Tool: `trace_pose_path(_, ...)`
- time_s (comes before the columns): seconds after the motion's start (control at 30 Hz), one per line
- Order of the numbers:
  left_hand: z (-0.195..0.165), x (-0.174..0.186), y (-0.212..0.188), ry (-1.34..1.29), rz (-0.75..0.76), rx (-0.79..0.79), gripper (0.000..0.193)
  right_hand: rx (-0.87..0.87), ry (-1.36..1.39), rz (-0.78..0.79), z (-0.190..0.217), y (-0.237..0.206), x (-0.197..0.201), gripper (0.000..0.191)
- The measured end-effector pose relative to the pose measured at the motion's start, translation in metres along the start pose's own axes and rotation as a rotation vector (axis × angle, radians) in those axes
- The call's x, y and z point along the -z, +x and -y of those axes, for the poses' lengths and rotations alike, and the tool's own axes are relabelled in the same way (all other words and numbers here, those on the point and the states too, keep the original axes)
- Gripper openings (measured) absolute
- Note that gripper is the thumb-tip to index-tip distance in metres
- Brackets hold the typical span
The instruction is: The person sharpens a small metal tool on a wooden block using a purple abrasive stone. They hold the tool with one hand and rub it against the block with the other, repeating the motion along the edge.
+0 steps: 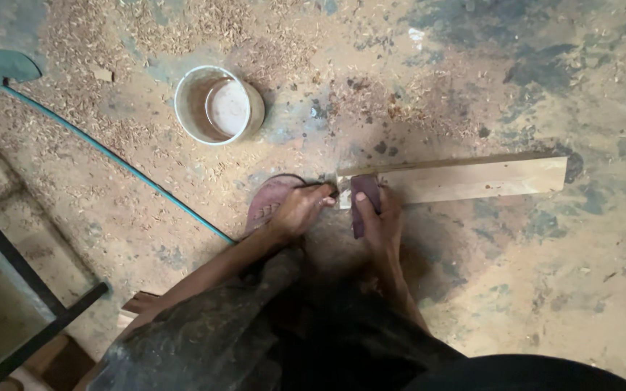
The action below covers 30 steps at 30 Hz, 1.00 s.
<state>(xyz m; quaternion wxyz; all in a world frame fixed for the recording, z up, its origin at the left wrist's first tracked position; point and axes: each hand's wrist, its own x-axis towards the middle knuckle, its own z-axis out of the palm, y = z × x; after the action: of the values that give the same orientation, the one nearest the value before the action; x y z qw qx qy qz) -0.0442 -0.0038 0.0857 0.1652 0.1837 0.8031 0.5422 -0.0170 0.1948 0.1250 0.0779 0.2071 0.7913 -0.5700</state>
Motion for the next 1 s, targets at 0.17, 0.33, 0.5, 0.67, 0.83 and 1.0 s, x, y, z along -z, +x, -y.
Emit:
trace_pose_path(0.17, 0.005, -0.001, -0.004, 0.067, 0.005, -0.037, 0.019, -0.103, -0.038, 0.032, 0.012, -0.005, -0.005, 0.025)
trace_pose_path(0.33, 0.009, -0.006, -0.011, -0.019, 0.113, -0.051, 0.023, -0.133, 0.111, -0.004, 0.014, -0.011, 0.002, 0.02)
trace_pose_path(0.5, 0.006, -0.01, -0.019, 0.124, 0.108, -0.045, 0.013, -0.189, 0.254, 0.013, 0.002, -0.016, 0.001, 0.015)
trace_pose_path(0.67, 0.003, -0.013, -0.02, 0.176, 0.095, -0.029, 0.019, -0.132, 0.2, -0.009, -0.003, -0.021, -0.002, 0.015)
trace_pose_path(0.83, 0.004, -0.02, -0.027, 0.244, 0.084, -0.042, 0.027, -0.068, 0.108, -0.088, -0.003, -0.025, -0.011, 0.015)
trace_pose_path(1.0, 0.003, -0.024, -0.03, 0.318, 0.007, -0.114, 0.027, -0.093, 0.061, -0.074, -0.005, -0.027, -0.01, 0.017)
